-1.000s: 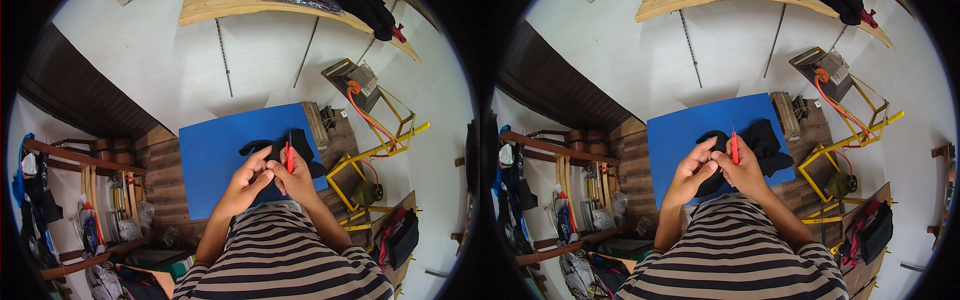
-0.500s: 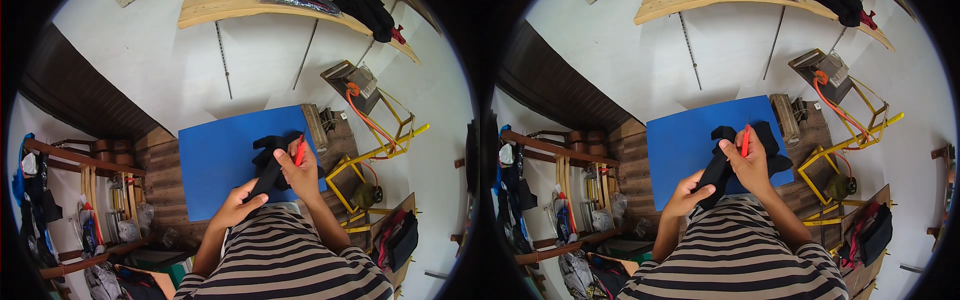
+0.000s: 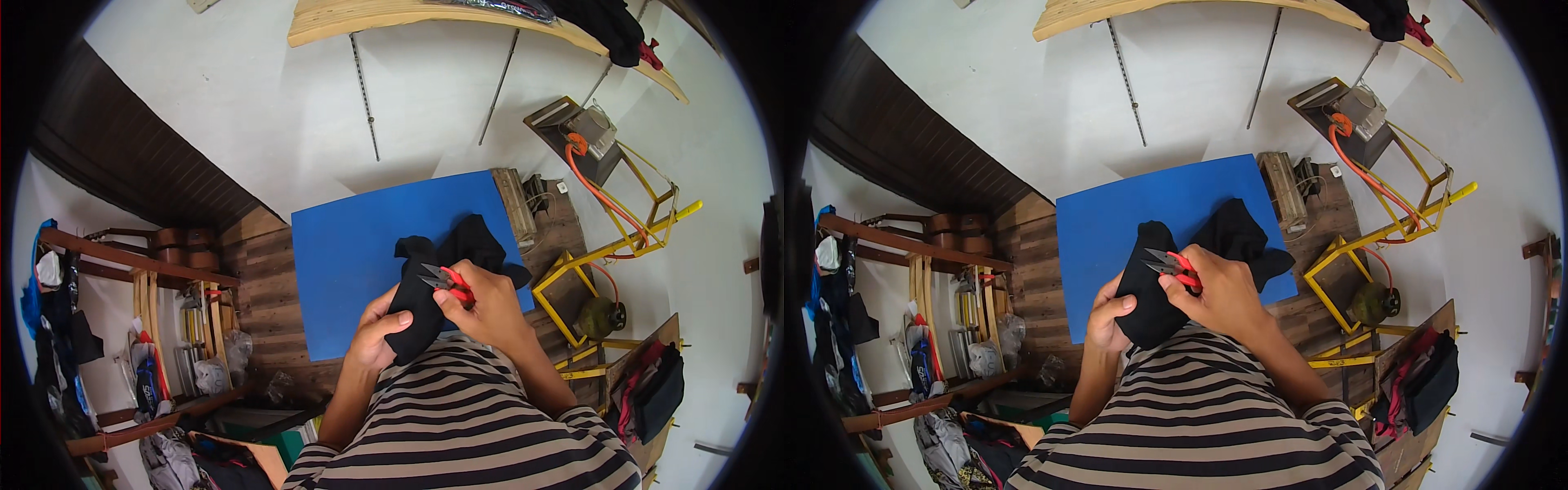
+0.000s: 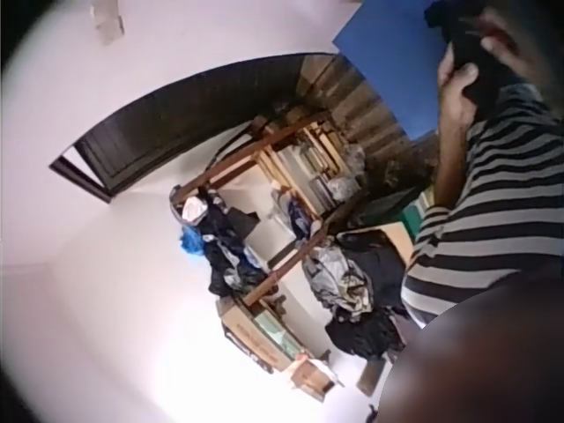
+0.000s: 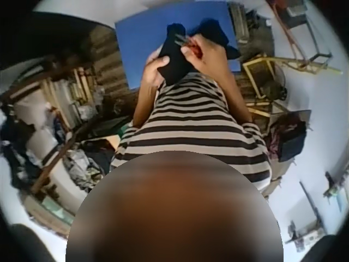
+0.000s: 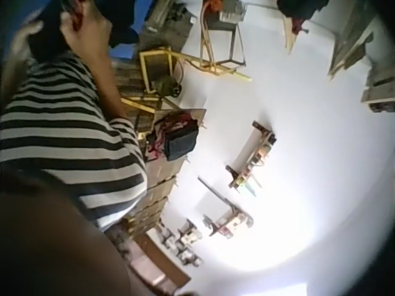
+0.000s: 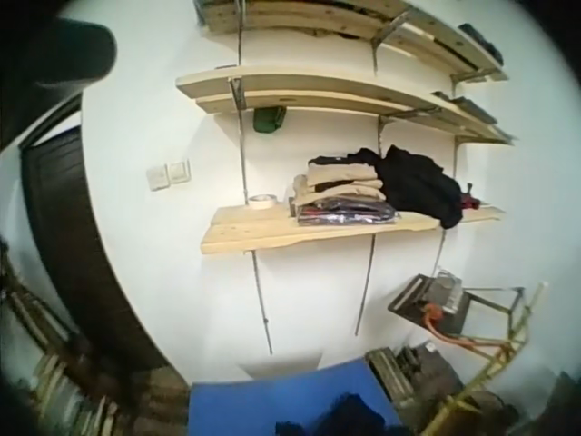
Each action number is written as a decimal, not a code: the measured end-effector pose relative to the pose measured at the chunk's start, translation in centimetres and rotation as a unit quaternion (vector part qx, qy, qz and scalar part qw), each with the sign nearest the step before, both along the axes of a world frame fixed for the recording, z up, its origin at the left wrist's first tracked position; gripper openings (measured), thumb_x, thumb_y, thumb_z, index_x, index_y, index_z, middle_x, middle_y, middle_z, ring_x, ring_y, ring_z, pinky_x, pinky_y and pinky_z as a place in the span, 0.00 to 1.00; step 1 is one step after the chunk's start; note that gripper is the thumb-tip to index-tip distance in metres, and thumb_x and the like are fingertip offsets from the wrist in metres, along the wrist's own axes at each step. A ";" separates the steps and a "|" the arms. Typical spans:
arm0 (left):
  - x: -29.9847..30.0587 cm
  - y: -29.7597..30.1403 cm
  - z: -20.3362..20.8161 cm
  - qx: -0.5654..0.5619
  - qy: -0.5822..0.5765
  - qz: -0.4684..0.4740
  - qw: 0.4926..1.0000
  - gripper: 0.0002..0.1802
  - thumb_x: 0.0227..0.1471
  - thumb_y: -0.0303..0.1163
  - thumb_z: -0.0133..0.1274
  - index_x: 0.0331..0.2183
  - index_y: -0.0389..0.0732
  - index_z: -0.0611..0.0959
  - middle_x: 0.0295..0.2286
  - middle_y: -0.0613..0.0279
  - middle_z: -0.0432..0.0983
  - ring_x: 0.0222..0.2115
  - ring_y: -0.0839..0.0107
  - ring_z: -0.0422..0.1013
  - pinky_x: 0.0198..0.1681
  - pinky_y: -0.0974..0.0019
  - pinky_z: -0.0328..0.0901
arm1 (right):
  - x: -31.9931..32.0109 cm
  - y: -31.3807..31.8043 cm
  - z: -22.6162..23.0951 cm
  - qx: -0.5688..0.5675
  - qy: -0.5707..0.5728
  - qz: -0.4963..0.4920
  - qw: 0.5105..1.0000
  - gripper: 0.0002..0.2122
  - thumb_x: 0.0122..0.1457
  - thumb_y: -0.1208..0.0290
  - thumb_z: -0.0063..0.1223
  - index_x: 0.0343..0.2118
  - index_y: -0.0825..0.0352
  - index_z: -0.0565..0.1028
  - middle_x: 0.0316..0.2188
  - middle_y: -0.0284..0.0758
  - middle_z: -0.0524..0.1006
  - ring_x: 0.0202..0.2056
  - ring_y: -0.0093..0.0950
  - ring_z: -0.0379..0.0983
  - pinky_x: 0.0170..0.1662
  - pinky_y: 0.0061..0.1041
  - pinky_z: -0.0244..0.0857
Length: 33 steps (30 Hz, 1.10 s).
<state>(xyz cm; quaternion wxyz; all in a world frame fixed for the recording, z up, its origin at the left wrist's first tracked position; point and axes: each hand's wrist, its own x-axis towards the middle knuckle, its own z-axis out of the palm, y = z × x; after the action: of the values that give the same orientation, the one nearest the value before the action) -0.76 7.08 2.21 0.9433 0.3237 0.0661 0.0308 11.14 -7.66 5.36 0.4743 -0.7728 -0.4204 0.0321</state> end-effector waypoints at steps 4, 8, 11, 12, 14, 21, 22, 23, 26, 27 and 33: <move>0.2 -0.2 -0.1 0.001 0.000 -0.003 1.000 0.33 0.48 0.28 0.53 0.56 0.27 0.66 0.45 0.54 0.73 0.44 0.68 0.72 0.49 0.68 0.65 | 0.1 0.0 -0.2 -0.017 -0.033 -0.035 0.999 0.12 0.52 0.65 0.60 0.25 0.67 0.70 0.16 0.38 0.72 0.15 0.35 0.69 0.19 0.28 0.61; 0.3 -0.2 0.0 -0.001 -0.010 -0.004 1.000 0.34 0.48 0.27 0.52 0.56 0.26 0.65 0.47 0.52 0.72 0.45 0.68 0.71 0.51 0.67 0.64 | 0.4 -0.1 -0.5 -0.025 -0.049 -0.043 0.998 0.13 0.52 0.65 0.60 0.22 0.66 0.69 0.13 0.37 0.71 0.13 0.34 0.68 0.18 0.28 0.61; 0.2 -0.1 0.1 -0.012 0.000 -0.007 1.000 0.35 0.46 0.27 0.50 0.56 0.26 0.64 0.47 0.51 0.71 0.46 0.67 0.71 0.52 0.67 0.63 | 0.2 0.0 -0.6 -0.036 -0.049 -0.043 0.997 0.14 0.52 0.65 0.61 0.21 0.66 0.68 0.13 0.37 0.70 0.13 0.34 0.67 0.17 0.28 0.61; 0.2 -0.1 0.2 -0.011 -0.002 -0.005 1.000 0.35 0.46 0.27 0.50 0.56 0.26 0.64 0.47 0.51 0.71 0.46 0.67 0.71 0.52 0.67 0.63 | 0.2 0.1 -0.7 -0.034 -0.048 -0.041 0.997 0.14 0.52 0.65 0.61 0.21 0.66 0.68 0.13 0.37 0.70 0.13 0.34 0.67 0.17 0.28 0.61; 0.1 0.1 0.2 -0.018 0.001 -0.020 1.000 0.36 0.46 0.28 0.48 0.57 0.26 0.63 0.48 0.50 0.70 0.48 0.65 0.70 0.53 0.67 0.62 | 0.0 0.2 -0.8 -0.026 -0.036 -0.044 0.998 0.14 0.51 0.64 0.61 0.21 0.66 0.68 0.12 0.37 0.70 0.13 0.33 0.68 0.17 0.28 0.61; 0.3 0.5 0.5 -0.028 -0.033 -0.045 0.998 0.39 0.43 0.30 0.43 0.58 0.25 0.60 0.51 0.50 0.68 0.50 0.67 0.67 0.54 0.68 0.59 | 0.0 0.3 -0.7 -0.034 -0.055 -0.034 0.997 0.13 0.50 0.64 0.62 0.21 0.66 0.70 0.12 0.36 0.71 0.13 0.33 0.68 0.17 0.27 0.62; 0.3 0.6 0.5 -0.023 -0.031 -0.044 0.998 0.39 0.42 0.30 0.43 0.58 0.25 0.61 0.50 0.50 0.68 0.49 0.67 0.67 0.54 0.69 0.59 | 0.0 0.3 -0.6 -0.030 -0.062 -0.030 0.997 0.13 0.50 0.64 0.62 0.21 0.66 0.70 0.12 0.36 0.71 0.13 0.33 0.69 0.17 0.27 0.62; 0.4 0.6 0.6 -0.018 -0.029 -0.042 0.999 0.39 0.42 0.30 0.43 0.58 0.25 0.61 0.50 0.50 0.68 0.49 0.68 0.67 0.54 0.69 0.59 | 0.0 0.4 -0.5 -0.027 -0.069 -0.027 0.997 0.13 0.50 0.64 0.62 0.22 0.66 0.71 0.12 0.36 0.71 0.13 0.33 0.69 0.17 0.27 0.62; 0.4 0.6 0.7 -0.011 -0.032 -0.039 0.999 0.39 0.42 0.30 0.43 0.57 0.25 0.61 0.50 0.51 0.69 0.48 0.68 0.68 0.53 0.70 0.60 | 0.0 0.4 -0.4 -0.037 -0.057 -0.021 0.997 0.13 0.50 0.65 0.62 0.22 0.67 0.71 0.12 0.36 0.71 0.13 0.33 0.69 0.17 0.27 0.62; 0.4 0.6 0.7 -0.009 -0.032 -0.040 0.999 0.39 0.42 0.30 0.43 0.57 0.25 0.61 0.50 0.51 0.69 0.48 0.68 0.68 0.53 0.70 0.60 | 0.0 0.4 -0.3 -0.035 -0.057 -0.019 0.998 0.13 0.50 0.65 0.62 0.22 0.67 0.71 0.12 0.36 0.71 0.13 0.33 0.69 0.17 0.27 0.62; 0.6 0.6 0.8 0.007 -0.035 -0.031 0.999 0.38 0.42 0.30 0.44 0.57 0.25 0.62 0.49 0.52 0.70 0.47 0.69 0.68 0.52 0.70 0.61 | -0.1 0.2 -0.2 -0.062 -0.022 0.008 0.998 0.13 0.51 0.64 0.61 0.22 0.67 0.71 0.12 0.38 0.70 0.14 0.36 0.70 0.19 0.29 0.63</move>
<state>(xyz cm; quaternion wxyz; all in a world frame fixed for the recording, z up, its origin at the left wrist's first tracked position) -0.15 7.71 3.05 0.9434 0.3306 0.0232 0.0129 11.05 -7.44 5.16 0.4159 -0.7981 -0.4337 0.0449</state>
